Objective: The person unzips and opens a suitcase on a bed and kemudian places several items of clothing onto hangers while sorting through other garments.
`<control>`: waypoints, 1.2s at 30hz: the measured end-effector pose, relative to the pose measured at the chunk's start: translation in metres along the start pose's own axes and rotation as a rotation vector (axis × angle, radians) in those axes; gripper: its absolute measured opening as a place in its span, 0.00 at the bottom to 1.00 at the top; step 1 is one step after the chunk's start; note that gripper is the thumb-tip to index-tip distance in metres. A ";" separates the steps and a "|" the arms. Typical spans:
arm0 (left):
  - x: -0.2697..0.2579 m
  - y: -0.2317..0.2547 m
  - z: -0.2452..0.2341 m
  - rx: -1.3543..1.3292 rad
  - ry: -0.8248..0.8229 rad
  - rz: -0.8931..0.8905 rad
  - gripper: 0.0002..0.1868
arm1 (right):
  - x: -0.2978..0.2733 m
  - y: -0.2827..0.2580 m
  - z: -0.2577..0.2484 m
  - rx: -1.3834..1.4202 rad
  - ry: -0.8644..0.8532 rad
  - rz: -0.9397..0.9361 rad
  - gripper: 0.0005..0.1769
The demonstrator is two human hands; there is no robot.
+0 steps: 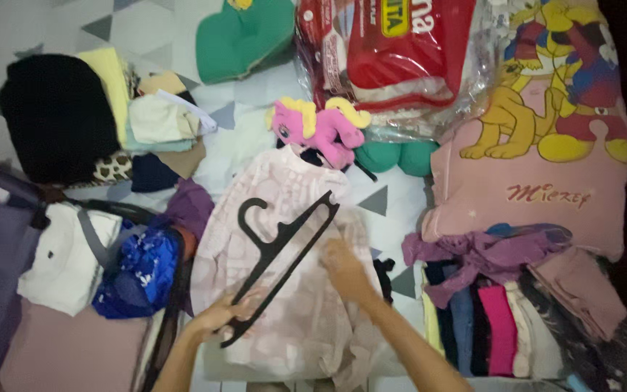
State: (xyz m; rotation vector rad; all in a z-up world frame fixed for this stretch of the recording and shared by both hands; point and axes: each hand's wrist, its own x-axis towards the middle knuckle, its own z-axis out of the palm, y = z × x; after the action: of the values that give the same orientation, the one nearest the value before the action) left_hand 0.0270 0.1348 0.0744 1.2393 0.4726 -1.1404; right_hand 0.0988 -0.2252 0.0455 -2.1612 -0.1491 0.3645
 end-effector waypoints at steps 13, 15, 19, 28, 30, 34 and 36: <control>0.045 0.015 -0.131 0.352 0.318 0.185 0.24 | 0.212 0.077 -0.002 -0.287 0.381 -0.246 0.32; 0.044 0.023 -0.138 0.396 0.299 0.217 0.23 | 0.212 0.077 0.012 -0.396 0.220 -0.053 0.29; 0.053 0.032 -0.154 0.471 0.168 0.638 0.22 | 0.201 0.073 0.031 -0.658 -0.273 0.239 0.25; 0.042 0.064 -0.134 0.570 0.124 0.245 0.20 | 0.082 0.073 0.020 -0.761 -0.423 0.146 0.27; 0.044 0.066 -0.123 0.609 0.111 0.267 0.20 | 0.060 0.070 0.009 -0.580 -0.220 0.239 0.22; 0.030 0.065 -0.099 0.757 0.043 0.440 0.19 | 0.015 0.048 0.009 -0.210 0.610 0.256 0.17; 0.019 0.070 -0.087 0.763 0.029 0.320 0.19 | 0.002 0.043 0.005 -0.214 0.680 0.289 0.16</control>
State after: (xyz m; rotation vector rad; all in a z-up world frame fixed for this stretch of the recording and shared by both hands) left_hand 0.1197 0.1992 0.0649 1.9063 -0.1753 -1.0524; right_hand 0.0980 -0.2454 0.0068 -2.3991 0.5305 -0.2509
